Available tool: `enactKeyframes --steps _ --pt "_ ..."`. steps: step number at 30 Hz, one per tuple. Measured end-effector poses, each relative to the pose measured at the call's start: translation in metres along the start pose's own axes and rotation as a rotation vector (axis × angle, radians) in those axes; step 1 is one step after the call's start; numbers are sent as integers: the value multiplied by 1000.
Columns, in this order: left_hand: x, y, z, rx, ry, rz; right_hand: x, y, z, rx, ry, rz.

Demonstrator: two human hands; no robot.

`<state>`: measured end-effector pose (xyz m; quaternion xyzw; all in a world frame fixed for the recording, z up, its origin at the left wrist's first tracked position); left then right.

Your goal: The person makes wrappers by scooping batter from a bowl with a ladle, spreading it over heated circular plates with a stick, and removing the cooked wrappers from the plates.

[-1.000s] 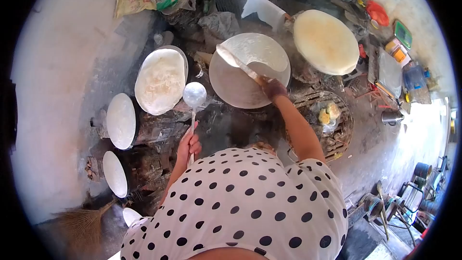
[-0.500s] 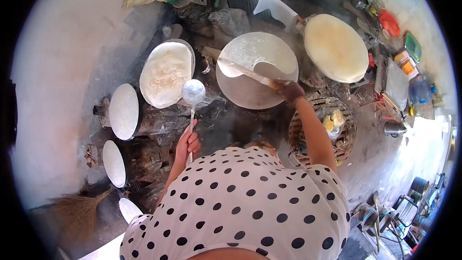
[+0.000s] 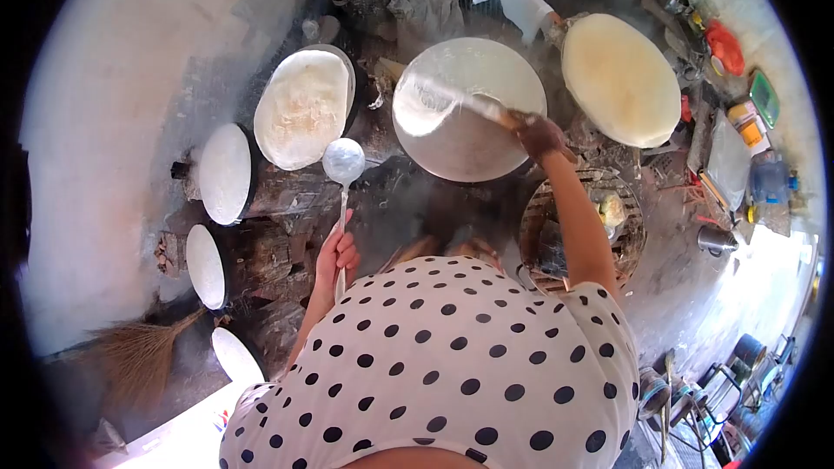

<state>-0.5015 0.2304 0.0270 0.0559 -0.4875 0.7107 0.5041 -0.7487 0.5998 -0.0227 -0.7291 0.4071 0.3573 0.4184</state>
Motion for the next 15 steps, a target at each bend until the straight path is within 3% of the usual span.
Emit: enactKeyframes --steps 1,2,3,5,6,9,10,12,13,15 --pt "-1 -1 -4 2 -17 3 -11 3 -8 242 70 -26" --pt "-1 -5 -8 0 -13 18 43 48 34 306 -43 -80" --pt "0 -10 -12 -4 -24 37 52 42 47 299 -35 -95" --pt "0 -20 -18 5 -46 63 61 27 51 -374 -111 201" --pt "-1 -29 -22 31 -28 43 46 10 49 -283 21 101" --pt "-8 -43 -33 67 -48 72 64 22 101 -255 -87 -25" --pt "-11 -49 -36 60 -75 111 77 33 99 -268 -80 -29" --pt "-20 -50 -39 32 -74 93 91 55 97 -47 51 227" --pt "-23 -49 -41 -6 -73 63 85 45 77 -47 55 228" --pt "-28 -48 -39 -17 -44 79 78 16 39 68 -162 27"
Point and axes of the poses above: each hand's wrist, its own y-axis towards the middle knuckle, its own x-axis out of the palm, z = x × y, the point moved 1 cm from there along y, towards the middle knuckle, and after that the axes turned 2 degrees about -y, right-handed, at the moved point
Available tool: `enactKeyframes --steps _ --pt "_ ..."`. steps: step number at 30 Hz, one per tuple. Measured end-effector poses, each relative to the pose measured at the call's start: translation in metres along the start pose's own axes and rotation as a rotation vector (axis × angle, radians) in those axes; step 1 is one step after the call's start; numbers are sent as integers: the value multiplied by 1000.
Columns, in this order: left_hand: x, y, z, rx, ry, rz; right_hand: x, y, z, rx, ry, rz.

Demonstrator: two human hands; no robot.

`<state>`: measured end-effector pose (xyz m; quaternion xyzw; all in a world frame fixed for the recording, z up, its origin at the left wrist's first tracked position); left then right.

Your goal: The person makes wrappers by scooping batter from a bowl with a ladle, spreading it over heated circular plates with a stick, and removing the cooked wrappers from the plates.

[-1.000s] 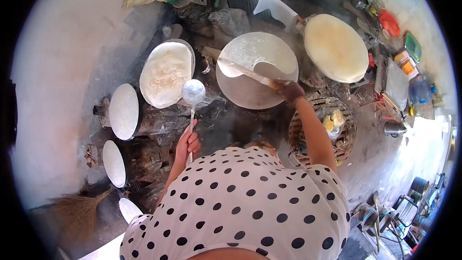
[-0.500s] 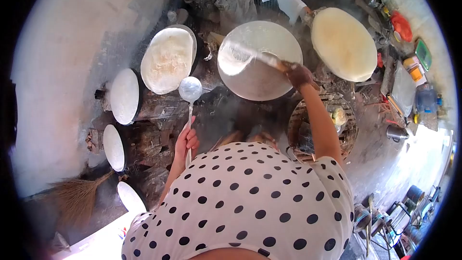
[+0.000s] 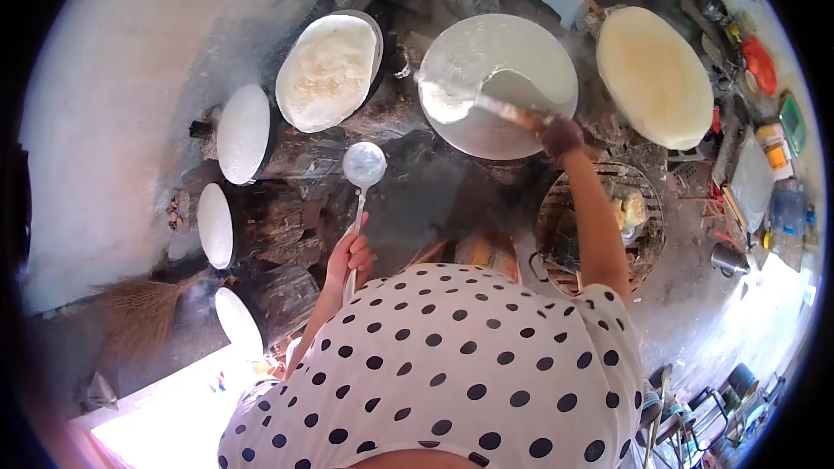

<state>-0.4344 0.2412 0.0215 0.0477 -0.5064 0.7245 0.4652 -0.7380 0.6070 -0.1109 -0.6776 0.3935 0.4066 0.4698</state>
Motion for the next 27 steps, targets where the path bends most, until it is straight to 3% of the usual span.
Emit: enactKeyframes --steps 1,3,6,7,9,11,14,16,18,22,23,24,26,27 --pt "0 -1 2 -12 -21 13 2 -30 5 -176 78 177" --pt "-3 -5 5 -15 -46 27 40 -55 40 -332 -24 182" --pt "-19 -10 14 -19 8 -17 32 -133 37 -409 20 304" --pt "-24 -16 20 -17 -6 -16 54 -146 32 -271 635 395" --pt "-28 -31 30 9 135 -70 71 -162 -6 45 1441 411" --pt "-36 -53 42 77 135 -132 112 -130 -35 186 1317 141" --pt "-81 -18 53 146 124 -173 149 -76 -170 -23 487 346" --pt "-108 24 57 -11 244 -29 168 -57 -215 130 606 346" --pt "-98 23 73 -2 194 -127 145 -83 -237 271 773 407" --pt "-90 -25 99 181 106 -380 163 -128 -188 541 1063 497" --pt "-98 -28 100 182 103 -384 187 -114 -176 539 1060 500" --pt "-109 -32 99 167 109 -352 220 -91 -165 447 1287 585" --pt "-128 -33 94 151 129 -327 211 -69 -193 299 884 813" --pt "-138 -31 89 105 104 -272 187 -63 -232 243 251 888"
Point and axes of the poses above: each hand's wrist, its own y-axis towards the middle knuckle, its own x-axis out of the palm, z = x × y, the point moved 1 cm from there along y, towards the middle knuckle, and after that the axes turned 2 degrees about -y, right-handed, at the moved point
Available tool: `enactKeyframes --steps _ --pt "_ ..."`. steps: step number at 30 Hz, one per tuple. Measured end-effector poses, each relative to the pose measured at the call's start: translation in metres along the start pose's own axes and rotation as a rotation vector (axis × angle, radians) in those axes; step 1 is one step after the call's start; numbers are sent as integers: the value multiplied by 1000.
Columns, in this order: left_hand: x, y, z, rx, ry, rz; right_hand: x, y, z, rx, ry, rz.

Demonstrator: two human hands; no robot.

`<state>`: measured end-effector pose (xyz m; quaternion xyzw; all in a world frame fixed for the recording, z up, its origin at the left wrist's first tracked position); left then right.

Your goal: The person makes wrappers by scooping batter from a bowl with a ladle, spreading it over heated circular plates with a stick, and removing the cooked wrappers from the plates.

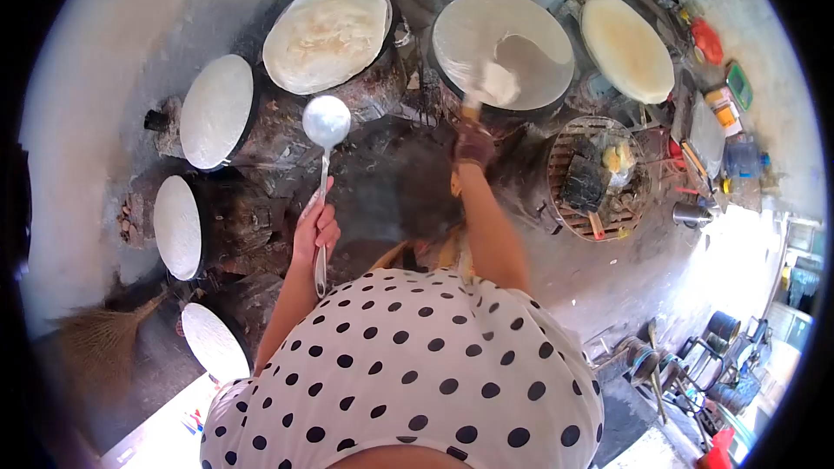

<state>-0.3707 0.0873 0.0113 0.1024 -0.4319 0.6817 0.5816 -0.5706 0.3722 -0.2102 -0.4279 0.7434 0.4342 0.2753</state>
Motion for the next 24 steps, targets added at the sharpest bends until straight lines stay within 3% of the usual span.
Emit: enactKeyframes --steps 1,2,3,6,9,11,12,14,17,19,24 --pt "-7 0 -3 -43 -25 52 7 4 -11 13 4 11" --pt "-9 -2 -4 -68 -41 63 20 3 -11 381 270 -279" --pt "-11 -6 -4 -76 -33 58 18 2 -12 502 424 -375" --pt "-18 -10 -3 -92 -123 50 -35 -11 19 446 499 -296" --pt "-12 -10 -1 -77 -88 37 -65 -7 96 579 308 -453" --pt "-9 -5 -1 -68 -78 2 -36 -11 166 388 297 -428" --pt "-4 -4 0 -75 -112 18 -56 4 145 384 295 -421" --pt "5 2 -3 -89 -140 25 -118 36 74 809 447 -306" --pt "16 11 -6 -97 -107 29 -28 16 98 526 369 -503" --pt "28 17 -9 -116 -132 -17 3 -6 132 479 474 -617" --pt "61 28 -8 -109 -65 -21 -51 -5 203 371 614 -505"
Point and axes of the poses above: each hand's wrist, its own y-axis towards the middle knuckle, its own x-axis out of the palm, z = x × y, the point moved 1 cm from there along y, towards the middle knuckle, and after that the axes turned 2 degrees about -y, right-handed, at the moved point
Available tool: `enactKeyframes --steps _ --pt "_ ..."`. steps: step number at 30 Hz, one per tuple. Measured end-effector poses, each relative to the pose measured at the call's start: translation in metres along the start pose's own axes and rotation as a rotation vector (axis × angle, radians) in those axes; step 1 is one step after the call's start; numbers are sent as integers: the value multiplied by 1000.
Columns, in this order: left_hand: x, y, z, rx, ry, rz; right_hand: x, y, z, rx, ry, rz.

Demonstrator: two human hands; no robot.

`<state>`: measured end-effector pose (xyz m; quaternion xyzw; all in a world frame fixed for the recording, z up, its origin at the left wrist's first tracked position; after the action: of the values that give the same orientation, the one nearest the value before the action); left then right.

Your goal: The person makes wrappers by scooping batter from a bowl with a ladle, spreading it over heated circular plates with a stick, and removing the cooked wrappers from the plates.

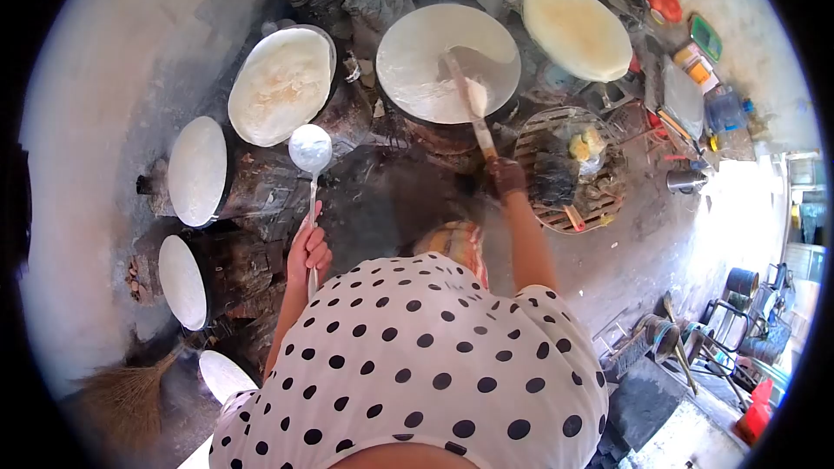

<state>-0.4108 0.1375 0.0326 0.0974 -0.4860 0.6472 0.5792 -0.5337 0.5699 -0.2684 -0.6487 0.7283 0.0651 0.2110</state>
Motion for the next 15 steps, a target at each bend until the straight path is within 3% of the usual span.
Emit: enactKeyframes --steps 2,3,5,7,11,15 --pt "8 9 -5 -4 -55 -30 -41 9 -23 234 -101 36" --pt "14 13 -8 -7 -54 -33 -47 8 -50 236 -102 41" --pt "24 23 -14 -7 -82 -1 -36 7 -105 27 -419 107" --pt "33 29 -19 -25 -74 -29 -11 35 -7 -437 -533 47" --pt "64 35 -22 -14 -12 -38 -66 26 -36 185 -124 -57" --pt "79 49 -31 -15 -16 -40 -115 49 -57 207 -285 -25"
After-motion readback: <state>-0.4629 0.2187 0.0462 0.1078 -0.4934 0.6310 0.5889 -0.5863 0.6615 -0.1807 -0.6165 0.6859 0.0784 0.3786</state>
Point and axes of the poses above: each hand's wrist, its own y-axis towards the middle knuckle, its own x-axis out of the palm, z = x × y, the point moved 1 cm from there along y, towards the middle knuckle, and after that the axes turned 2 degrees about -y, right-handed, at the moved point
